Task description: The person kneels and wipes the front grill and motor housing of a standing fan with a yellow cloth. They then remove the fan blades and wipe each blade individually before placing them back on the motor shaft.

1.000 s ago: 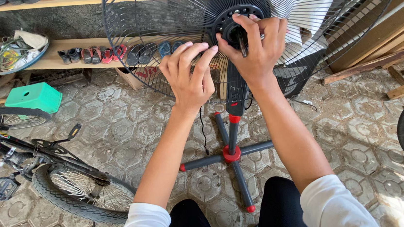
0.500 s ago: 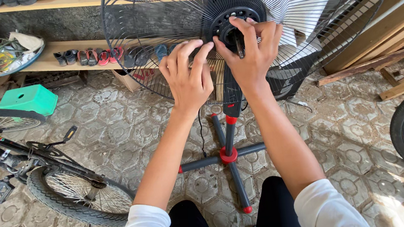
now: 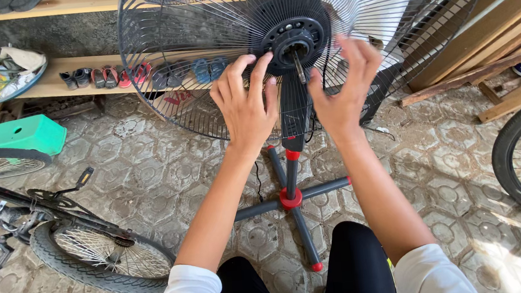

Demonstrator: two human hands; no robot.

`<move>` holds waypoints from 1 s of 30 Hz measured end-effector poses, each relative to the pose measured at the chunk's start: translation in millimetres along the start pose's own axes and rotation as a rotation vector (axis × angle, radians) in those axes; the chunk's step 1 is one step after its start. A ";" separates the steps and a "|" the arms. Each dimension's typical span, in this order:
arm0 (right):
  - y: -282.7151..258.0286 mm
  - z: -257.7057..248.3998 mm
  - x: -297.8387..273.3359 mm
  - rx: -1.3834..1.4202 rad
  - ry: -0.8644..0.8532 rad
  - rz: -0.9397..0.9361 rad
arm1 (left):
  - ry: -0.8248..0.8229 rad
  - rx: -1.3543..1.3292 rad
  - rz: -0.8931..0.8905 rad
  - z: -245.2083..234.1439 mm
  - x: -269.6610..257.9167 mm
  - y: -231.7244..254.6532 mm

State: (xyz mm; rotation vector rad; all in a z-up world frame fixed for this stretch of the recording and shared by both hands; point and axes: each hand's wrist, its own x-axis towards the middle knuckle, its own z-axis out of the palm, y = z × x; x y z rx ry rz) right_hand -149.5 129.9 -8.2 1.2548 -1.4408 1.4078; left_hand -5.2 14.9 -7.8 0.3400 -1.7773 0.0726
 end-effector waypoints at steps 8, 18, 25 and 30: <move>23.1 -47.6 37.0 -0.305 0.340 -0.082 | -0.106 -0.140 -0.025 -5.6 -3.1 18.8; 61.9 -59.4 32.2 0.034 0.322 0.193 | 0.019 -0.208 -0.063 -3.0 11.2 47.4; 77.3 -64.6 34.0 0.097 0.282 0.205 | 0.034 -0.159 -0.083 0.8 9.8 48.4; 60.3 -63.3 31.1 0.095 0.279 0.327 | 0.045 -0.104 -0.087 5.3 9.4 48.9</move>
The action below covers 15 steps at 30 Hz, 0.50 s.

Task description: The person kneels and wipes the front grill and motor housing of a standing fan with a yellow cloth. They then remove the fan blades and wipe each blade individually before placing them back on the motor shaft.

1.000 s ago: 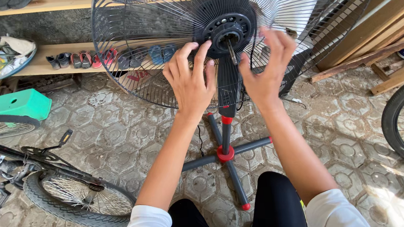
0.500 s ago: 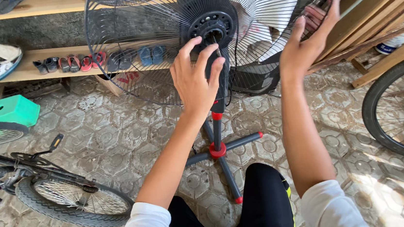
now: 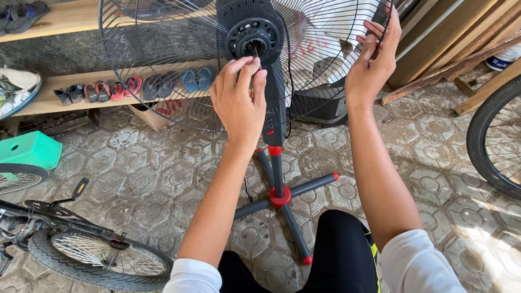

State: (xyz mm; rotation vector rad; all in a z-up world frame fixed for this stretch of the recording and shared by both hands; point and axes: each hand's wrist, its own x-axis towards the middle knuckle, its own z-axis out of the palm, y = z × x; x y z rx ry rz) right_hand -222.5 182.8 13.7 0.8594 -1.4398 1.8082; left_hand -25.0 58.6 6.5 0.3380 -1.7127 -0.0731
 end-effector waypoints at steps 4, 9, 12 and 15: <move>-19.2 3.4 -5.5 -0.276 0.210 -0.387 | -0.013 -0.055 -0.075 4.1 -2.3 2.0; -52.5 20.6 -42.0 -0.310 -0.190 -0.406 | -0.006 -0.141 -0.151 3.6 -4.1 12.9; -64.3 39.8 -48.7 -0.213 -0.409 -0.505 | 0.095 -0.289 -0.175 -0.9 -3.1 15.5; -67.9 57.4 -36.3 -0.203 -0.455 -0.667 | 0.083 -0.287 -0.148 -4.2 -1.0 13.2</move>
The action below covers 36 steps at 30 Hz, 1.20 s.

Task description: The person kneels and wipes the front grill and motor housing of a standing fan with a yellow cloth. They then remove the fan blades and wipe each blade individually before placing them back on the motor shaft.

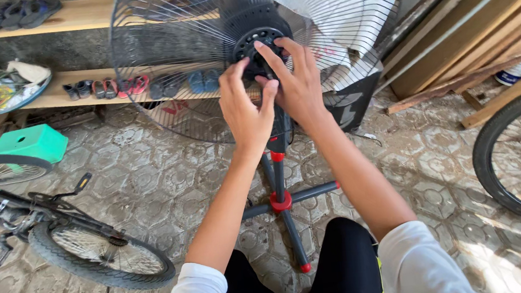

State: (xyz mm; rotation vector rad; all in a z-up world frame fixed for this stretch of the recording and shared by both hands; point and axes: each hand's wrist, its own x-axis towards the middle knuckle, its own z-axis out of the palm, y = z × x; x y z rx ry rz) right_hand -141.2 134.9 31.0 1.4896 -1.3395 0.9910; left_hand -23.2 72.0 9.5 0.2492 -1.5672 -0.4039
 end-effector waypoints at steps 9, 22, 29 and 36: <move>12.0 27.1 22.7 -0.076 0.093 -0.106 | -0.068 0.102 -0.061 -3.9 11.0 -6.0; 0.1 43.2 19.7 -0.143 0.228 0.013 | 0.001 0.047 -0.150 -24.8 14.4 -20.8; -3.4 46.8 16.3 -0.116 0.247 0.067 | -0.007 0.060 -0.153 -35.7 10.4 -21.5; -6.1 48.8 14.0 -0.149 0.290 0.082 | -0.028 0.064 -0.192 -36.6 4.8 -22.3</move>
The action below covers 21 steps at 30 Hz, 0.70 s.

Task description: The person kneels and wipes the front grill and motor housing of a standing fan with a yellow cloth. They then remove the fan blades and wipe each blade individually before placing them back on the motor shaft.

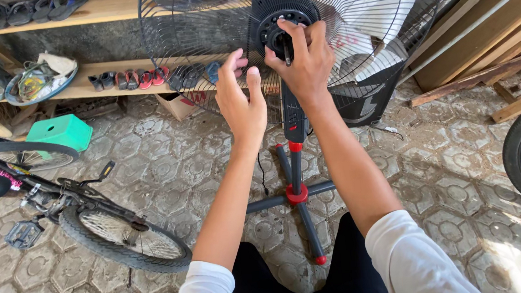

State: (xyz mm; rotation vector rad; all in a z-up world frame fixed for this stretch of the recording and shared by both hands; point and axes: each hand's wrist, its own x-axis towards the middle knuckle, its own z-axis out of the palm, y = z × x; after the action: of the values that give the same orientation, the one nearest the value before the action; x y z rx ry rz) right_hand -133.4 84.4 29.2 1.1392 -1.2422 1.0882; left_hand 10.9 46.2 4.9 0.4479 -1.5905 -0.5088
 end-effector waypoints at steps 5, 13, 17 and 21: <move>-4.9 -8.0 -5.0 0.060 -0.042 0.074 | -0.056 0.040 0.050 3.0 -9.7 -1.1; -11.0 -19.7 -19.0 0.113 -0.149 0.218 | -0.006 -0.034 0.062 28.1 -22.2 -6.3; -12.4 -37.4 -19.3 0.188 -0.355 0.378 | -0.053 -0.054 -0.007 35.0 -26.0 11.1; -22.2 -69.7 -7.6 0.306 -0.495 0.514 | -0.154 -0.089 -0.135 16.0 -21.4 46.1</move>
State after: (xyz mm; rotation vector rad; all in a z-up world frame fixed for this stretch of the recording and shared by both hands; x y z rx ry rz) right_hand -103.0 150.9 21.1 1.4167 -1.8732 1.4658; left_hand -2.7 97.1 12.7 0.4597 -1.6850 -0.7292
